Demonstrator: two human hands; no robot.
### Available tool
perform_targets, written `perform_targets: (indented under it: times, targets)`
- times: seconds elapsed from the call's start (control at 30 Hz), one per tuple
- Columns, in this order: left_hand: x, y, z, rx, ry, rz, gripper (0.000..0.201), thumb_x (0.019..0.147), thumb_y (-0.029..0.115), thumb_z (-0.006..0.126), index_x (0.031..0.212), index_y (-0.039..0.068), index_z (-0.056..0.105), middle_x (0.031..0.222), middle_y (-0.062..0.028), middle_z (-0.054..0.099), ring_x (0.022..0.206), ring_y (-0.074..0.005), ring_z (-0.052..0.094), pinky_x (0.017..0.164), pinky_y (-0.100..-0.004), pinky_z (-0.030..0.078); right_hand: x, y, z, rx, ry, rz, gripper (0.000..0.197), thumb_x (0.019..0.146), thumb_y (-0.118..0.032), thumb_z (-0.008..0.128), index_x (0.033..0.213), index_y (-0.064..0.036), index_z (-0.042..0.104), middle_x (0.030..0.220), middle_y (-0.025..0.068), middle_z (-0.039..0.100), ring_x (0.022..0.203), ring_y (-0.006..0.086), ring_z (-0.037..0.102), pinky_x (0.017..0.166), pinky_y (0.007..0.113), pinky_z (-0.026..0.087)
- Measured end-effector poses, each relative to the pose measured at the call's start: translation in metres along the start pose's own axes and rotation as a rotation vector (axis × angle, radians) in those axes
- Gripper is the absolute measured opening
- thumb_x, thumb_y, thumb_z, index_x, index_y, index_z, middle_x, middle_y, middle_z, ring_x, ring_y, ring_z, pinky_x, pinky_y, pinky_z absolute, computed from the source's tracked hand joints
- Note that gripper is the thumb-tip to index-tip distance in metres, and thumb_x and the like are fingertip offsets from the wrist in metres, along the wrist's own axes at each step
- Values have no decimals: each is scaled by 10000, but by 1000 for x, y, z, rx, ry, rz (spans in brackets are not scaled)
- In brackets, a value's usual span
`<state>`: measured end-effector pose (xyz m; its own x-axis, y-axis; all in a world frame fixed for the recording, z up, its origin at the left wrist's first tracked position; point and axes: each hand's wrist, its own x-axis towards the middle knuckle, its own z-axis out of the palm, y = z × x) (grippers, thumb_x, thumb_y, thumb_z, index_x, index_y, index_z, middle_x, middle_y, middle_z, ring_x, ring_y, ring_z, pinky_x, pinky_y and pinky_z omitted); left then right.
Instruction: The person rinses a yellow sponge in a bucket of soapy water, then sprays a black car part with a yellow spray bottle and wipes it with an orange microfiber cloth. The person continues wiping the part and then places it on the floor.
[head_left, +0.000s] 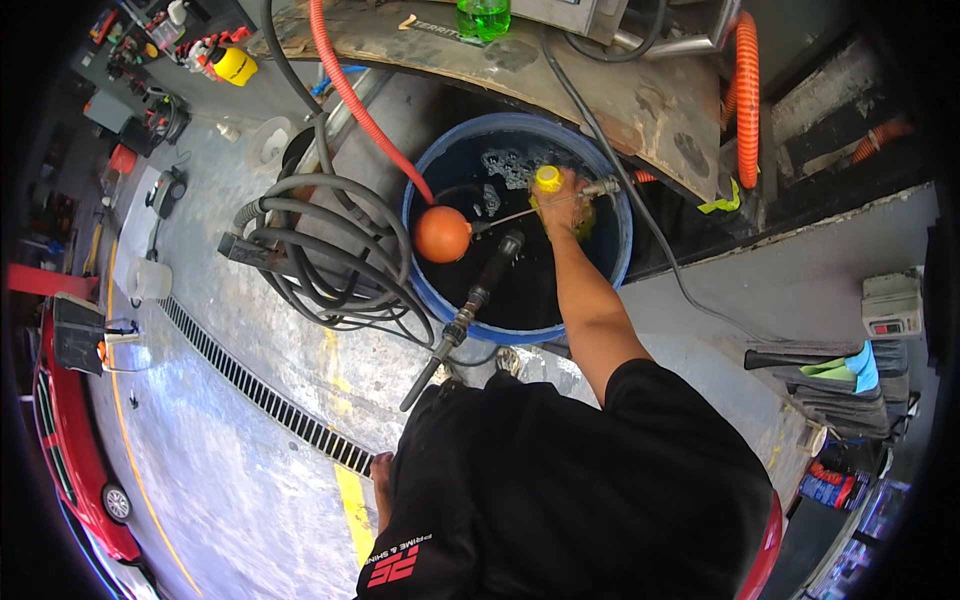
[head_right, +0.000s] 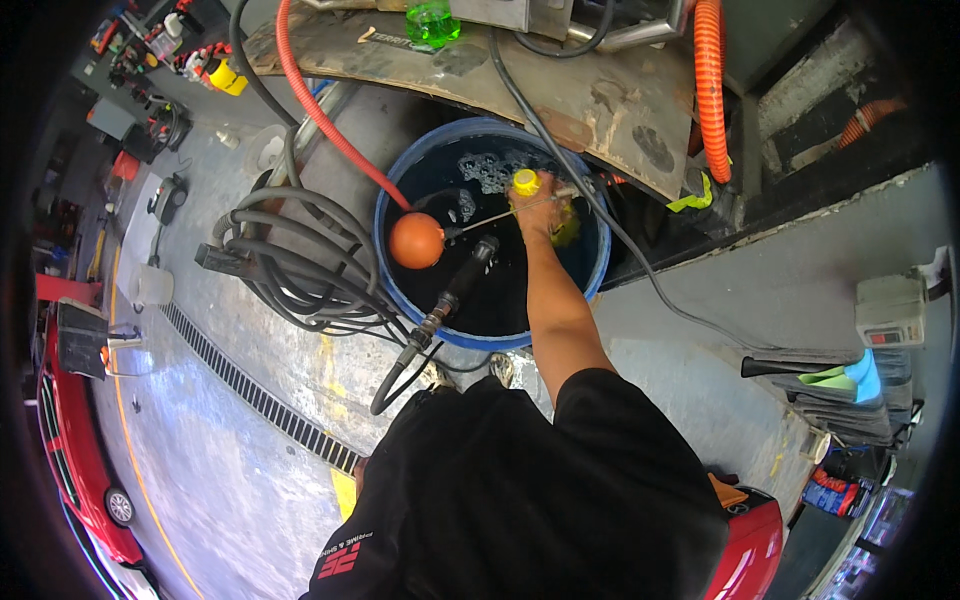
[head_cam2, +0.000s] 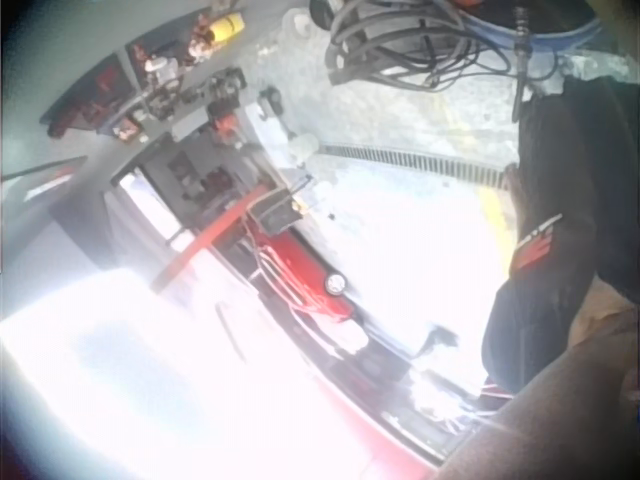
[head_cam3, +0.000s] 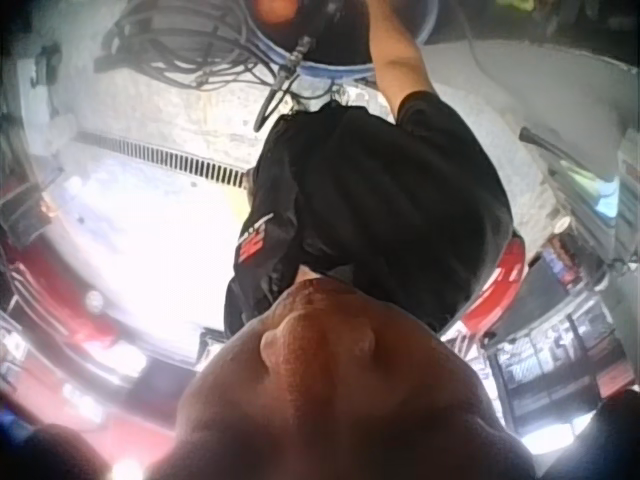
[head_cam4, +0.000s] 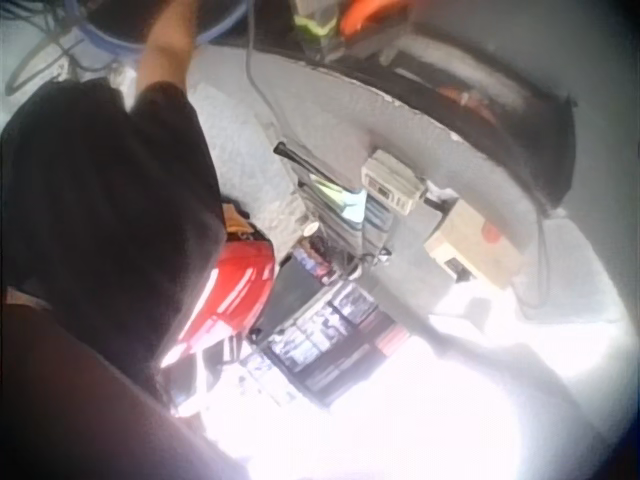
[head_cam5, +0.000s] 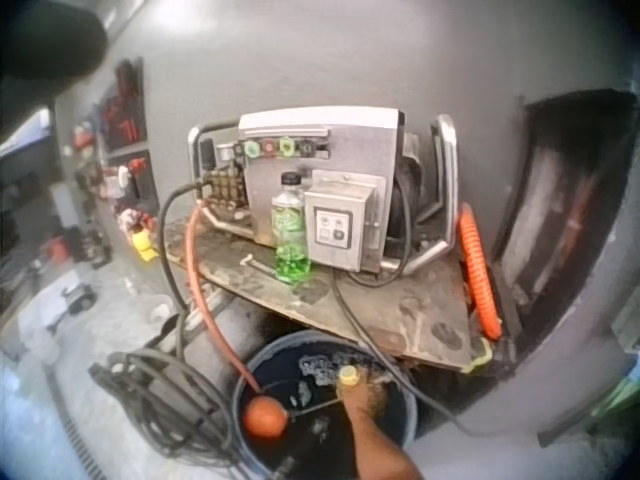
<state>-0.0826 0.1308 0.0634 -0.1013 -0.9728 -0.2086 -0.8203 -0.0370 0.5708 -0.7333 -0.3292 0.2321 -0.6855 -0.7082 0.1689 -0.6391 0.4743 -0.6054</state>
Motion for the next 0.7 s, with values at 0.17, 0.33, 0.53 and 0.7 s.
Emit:
perform_targets:
  times: [0.17, 0.33, 0.53, 0.7]
  targets:
    - [10, -15, 22, -50, -184, -473, 285, 886, 327, 648, 1007, 83, 732, 1035, -174, 718, 975, -371, 682, 852, -443, 541, 7, 21, 4, -193, -42, 168, 846, 719, -555, 826, 1445, -265, 503, 1488, 168, 485, 1432, 433, 342, 1069, 613, 418]
    - [13, 0, 9, 142, -97, 1, 298, 944, 313, 596, 1030, 74, 752, 1040, -173, 718, 947, -313, 694, 854, -413, 527, -4, 4, -17, -25, -121, 253, 871, 701, -542, 820, 1435, -168, 537, 1317, 201, 642, 1241, 447, 570, 1075, 549, 444]
    - [13, 8, -13, -550, -89, -441, 291, 977, 275, 585, 1036, 35, 740, 999, -134, 705, 891, -237, 670, 808, -358, 526, 9, 34, 24, 38, -188, 287, 838, 727, -660, 736, 1346, -107, 624, 1276, 209, 678, 1211, 417, 634, 1046, 520, 478]
    - [-2, 20, -30, -395, -70, -374, 308, 947, 262, 646, 1032, -24, 722, 982, -115, 698, 901, -204, 646, 809, -353, 538, -3, 1, 3, -254, -353, 270, 899, 728, -707, 733, 1352, -67, 636, 1261, 224, 689, 1208, 419, 635, 1020, 493, 503]
